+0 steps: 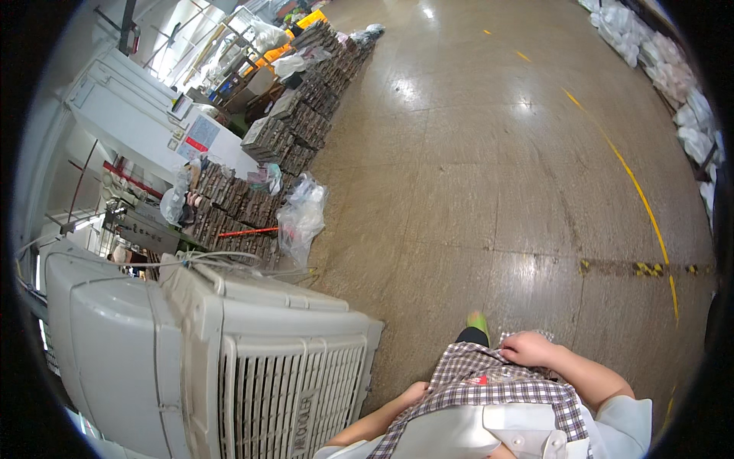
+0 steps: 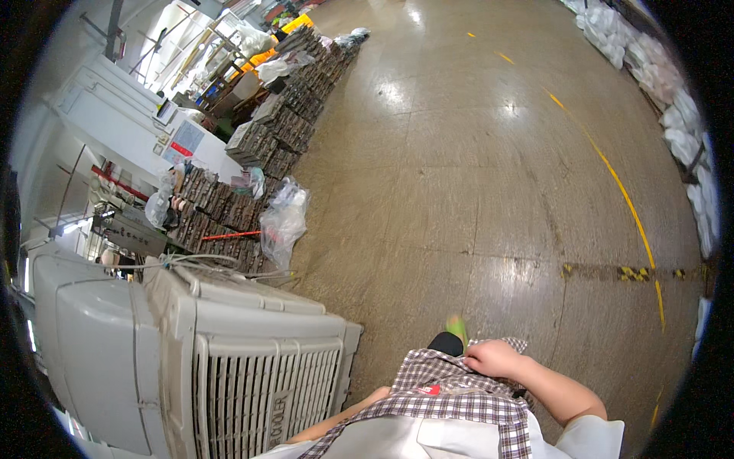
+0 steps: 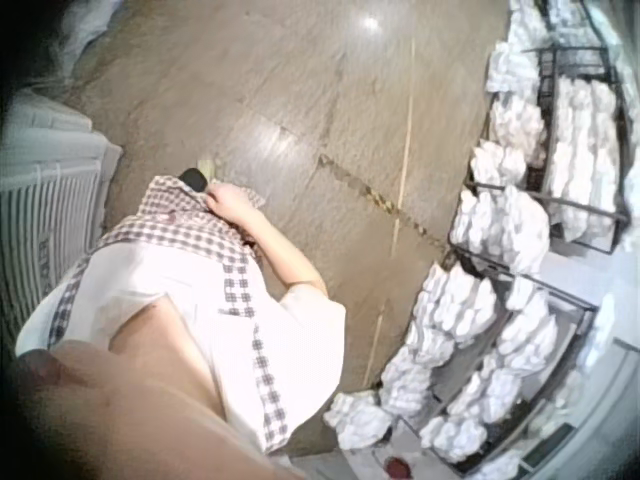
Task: The person repeatedly picks up white slipper soles, brushes them with a small brush, and places them back on a metal shelf. The person turns the soles over to access different surfaces and continues the cycle across multiple units.
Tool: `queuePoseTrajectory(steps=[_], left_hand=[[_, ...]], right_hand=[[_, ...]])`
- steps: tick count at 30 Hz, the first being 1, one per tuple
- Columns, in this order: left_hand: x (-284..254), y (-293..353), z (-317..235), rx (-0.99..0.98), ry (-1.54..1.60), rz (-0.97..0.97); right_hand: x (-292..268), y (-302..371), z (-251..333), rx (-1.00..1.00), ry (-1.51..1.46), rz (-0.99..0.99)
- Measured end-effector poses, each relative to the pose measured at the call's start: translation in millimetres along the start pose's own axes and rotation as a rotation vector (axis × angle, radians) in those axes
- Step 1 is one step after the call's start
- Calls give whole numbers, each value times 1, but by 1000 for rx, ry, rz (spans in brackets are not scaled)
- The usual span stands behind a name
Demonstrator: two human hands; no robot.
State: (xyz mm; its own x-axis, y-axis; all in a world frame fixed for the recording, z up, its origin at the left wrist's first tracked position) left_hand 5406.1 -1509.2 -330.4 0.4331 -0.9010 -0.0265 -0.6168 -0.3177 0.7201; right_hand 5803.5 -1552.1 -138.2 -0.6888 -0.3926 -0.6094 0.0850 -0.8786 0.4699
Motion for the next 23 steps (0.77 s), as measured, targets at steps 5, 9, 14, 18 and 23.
queuePoseTrajectory(steps=[5, 9, 14, 18, 23], left_hand=[[-97, -129, -60, 153, 149, -62], [-177, -229, -134, 350, 237, -102], [-273, -255, -259, 527, -208, -54], [-334, -310, -335, 204, -669, -65], [-394, -424, -367, 51, -395, -332]], right_hand=[[-85, -142, -15, 20, 310, 102], [-171, -247, -8, 30, 248, -48], [-273, -355, -4, 4, 254, -57], [-340, -444, -6, -86, 194, -71], [-424, -583, -53, -162, 216, -50]])
Point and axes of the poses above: each hand's wrist, its own y-axis away from the middle knuckle, its own x-axis out of the palm, z = x × y, the point moved 2 cm from there along -y, towards the middle knuckle, and after that the axes turned 14 degrees about x, right-handed, at the moved point
